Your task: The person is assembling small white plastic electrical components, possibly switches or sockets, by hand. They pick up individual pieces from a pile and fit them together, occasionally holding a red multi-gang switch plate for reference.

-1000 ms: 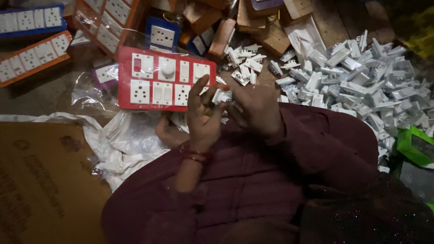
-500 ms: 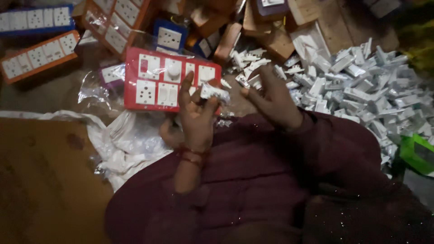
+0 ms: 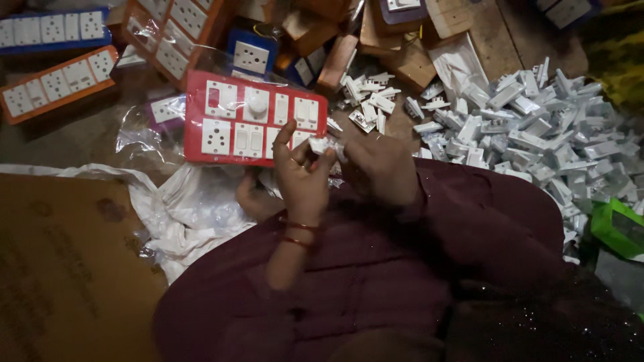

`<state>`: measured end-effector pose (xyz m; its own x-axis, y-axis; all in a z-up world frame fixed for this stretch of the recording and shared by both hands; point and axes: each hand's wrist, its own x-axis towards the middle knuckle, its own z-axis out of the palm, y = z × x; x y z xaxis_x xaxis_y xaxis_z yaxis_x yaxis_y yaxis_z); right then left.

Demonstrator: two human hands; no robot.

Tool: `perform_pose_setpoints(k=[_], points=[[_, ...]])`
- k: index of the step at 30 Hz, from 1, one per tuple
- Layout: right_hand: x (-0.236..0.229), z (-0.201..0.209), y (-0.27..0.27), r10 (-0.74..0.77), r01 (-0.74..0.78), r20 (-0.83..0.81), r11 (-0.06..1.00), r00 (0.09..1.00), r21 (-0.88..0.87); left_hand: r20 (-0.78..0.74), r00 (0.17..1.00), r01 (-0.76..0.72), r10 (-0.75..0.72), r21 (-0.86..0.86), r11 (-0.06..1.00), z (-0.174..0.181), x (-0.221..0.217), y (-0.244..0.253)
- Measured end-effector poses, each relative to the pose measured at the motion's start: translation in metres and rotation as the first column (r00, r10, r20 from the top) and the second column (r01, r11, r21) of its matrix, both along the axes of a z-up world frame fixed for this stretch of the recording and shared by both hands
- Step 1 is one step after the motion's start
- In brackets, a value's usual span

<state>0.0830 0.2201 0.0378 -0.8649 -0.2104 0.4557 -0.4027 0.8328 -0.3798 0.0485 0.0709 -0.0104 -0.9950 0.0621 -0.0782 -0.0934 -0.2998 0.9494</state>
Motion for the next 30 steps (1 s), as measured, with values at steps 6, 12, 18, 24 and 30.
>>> perform_pose_setpoints(k=[6,12,18,24,30], points=[[-0.01,-0.006,0.007,0.016,-0.023,-0.036,0.98,0.999,-0.199,0.018,1.0,0.007,-0.009,0.118,0.993,0.001,-0.006,-0.006],[-0.022,-0.008,0.035,0.204,0.194,0.481,0.731,0.853,-0.655,-0.049,0.995,0.097,-0.09,0.159,0.983,0.0,-0.01,-0.009],[-0.021,-0.006,0.036,0.375,0.241,0.507,0.567,0.776,-0.788,-0.057,0.992,0.117,-0.111,0.129,0.985,-0.002,-0.007,-0.01],[-0.022,0.009,0.035,0.294,0.015,0.384,0.777,0.875,-0.629,-0.037,0.998,0.042,-0.042,-0.001,0.999,0.003,-0.008,-0.008],[-0.023,0.007,0.043,0.203,0.177,0.557,0.814,0.805,-0.553,0.017,0.997,-0.081,0.08,0.054,0.995,-0.002,-0.015,-0.014]])
